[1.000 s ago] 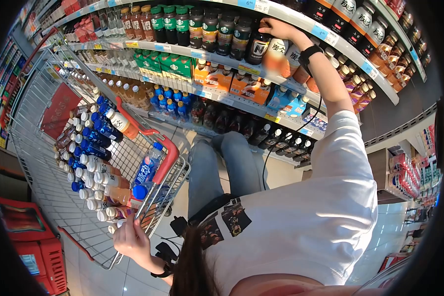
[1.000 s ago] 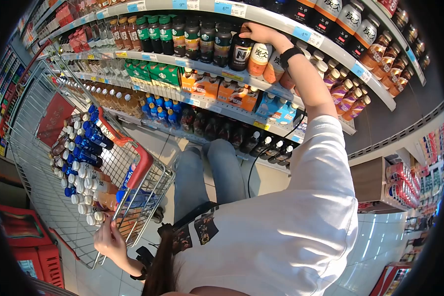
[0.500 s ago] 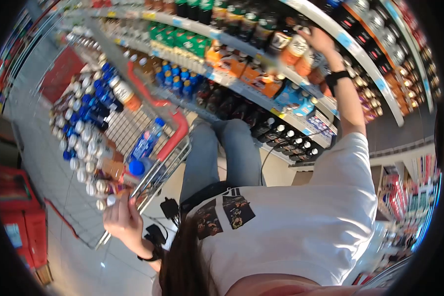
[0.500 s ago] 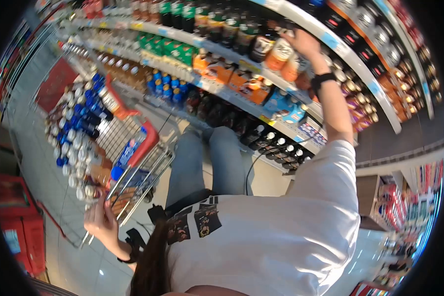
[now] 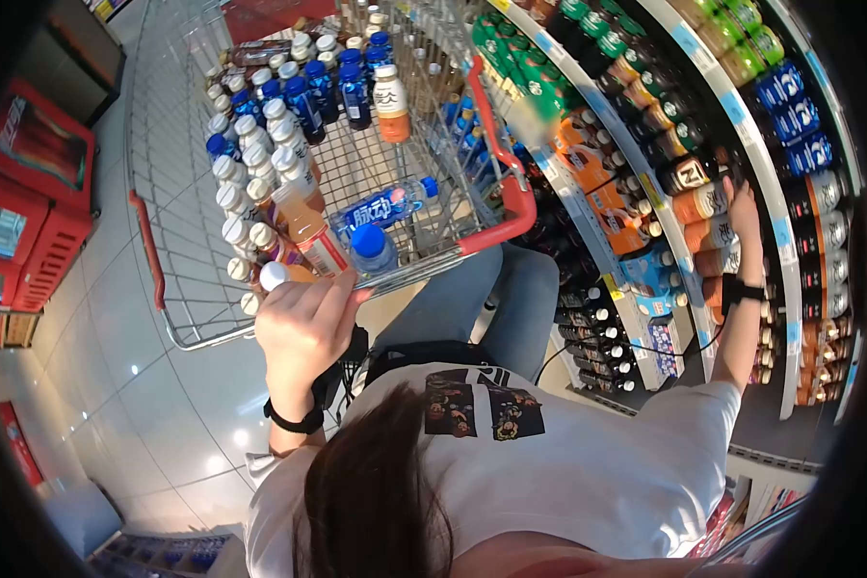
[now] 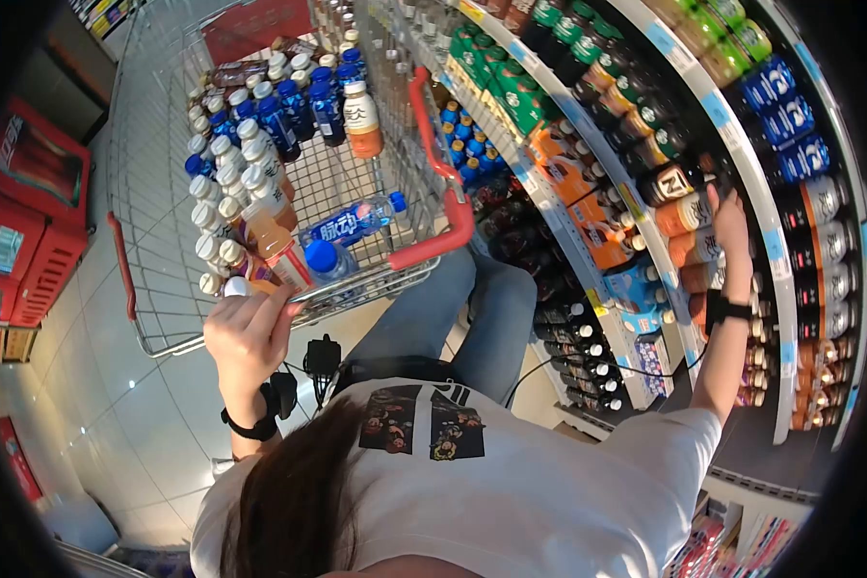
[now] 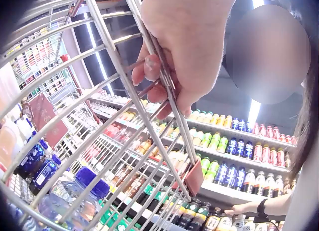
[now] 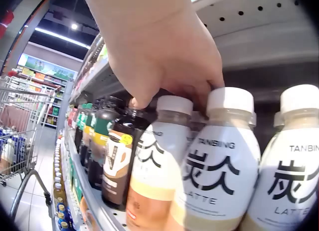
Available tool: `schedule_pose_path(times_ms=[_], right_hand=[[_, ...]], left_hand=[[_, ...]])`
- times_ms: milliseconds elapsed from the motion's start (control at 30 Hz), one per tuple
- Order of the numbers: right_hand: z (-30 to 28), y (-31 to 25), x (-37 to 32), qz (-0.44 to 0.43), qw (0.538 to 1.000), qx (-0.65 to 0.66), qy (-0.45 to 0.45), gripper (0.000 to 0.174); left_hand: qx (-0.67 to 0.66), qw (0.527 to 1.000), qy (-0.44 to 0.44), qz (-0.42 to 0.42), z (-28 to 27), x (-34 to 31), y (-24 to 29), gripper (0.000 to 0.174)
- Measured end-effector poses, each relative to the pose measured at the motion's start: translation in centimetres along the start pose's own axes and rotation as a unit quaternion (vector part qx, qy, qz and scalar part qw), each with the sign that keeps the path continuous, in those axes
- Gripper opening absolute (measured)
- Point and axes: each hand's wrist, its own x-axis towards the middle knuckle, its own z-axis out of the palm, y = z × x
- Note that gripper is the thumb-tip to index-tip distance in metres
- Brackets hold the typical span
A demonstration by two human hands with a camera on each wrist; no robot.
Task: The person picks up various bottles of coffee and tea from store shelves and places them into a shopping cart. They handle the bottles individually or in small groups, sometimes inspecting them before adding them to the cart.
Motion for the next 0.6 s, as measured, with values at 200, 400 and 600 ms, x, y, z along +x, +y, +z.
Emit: schedule_pose_path(times_ms=[200,400,600], right_hand=[[-14.8,-16.5,-6.5,-0.18,0.947,0.227,-0.138,0.037],[-22.4,-28.7,-6.2,-0.539,0.803,0.252,0.035,0.039],[-23.6,-45.8,-5.6,-0.639,0.741,0.206,0.014,0.037]], left_hand=[[0.008,1.0,0.003,0.02,0.1,-0.2,-0.2,0.02],[0.007,1.0,0.019,0.016,0.0,-0.3,0.1,0.019],[-0.015,1.0,0.012,0.018,-0.5,-0.7,-0.3,0.019]])
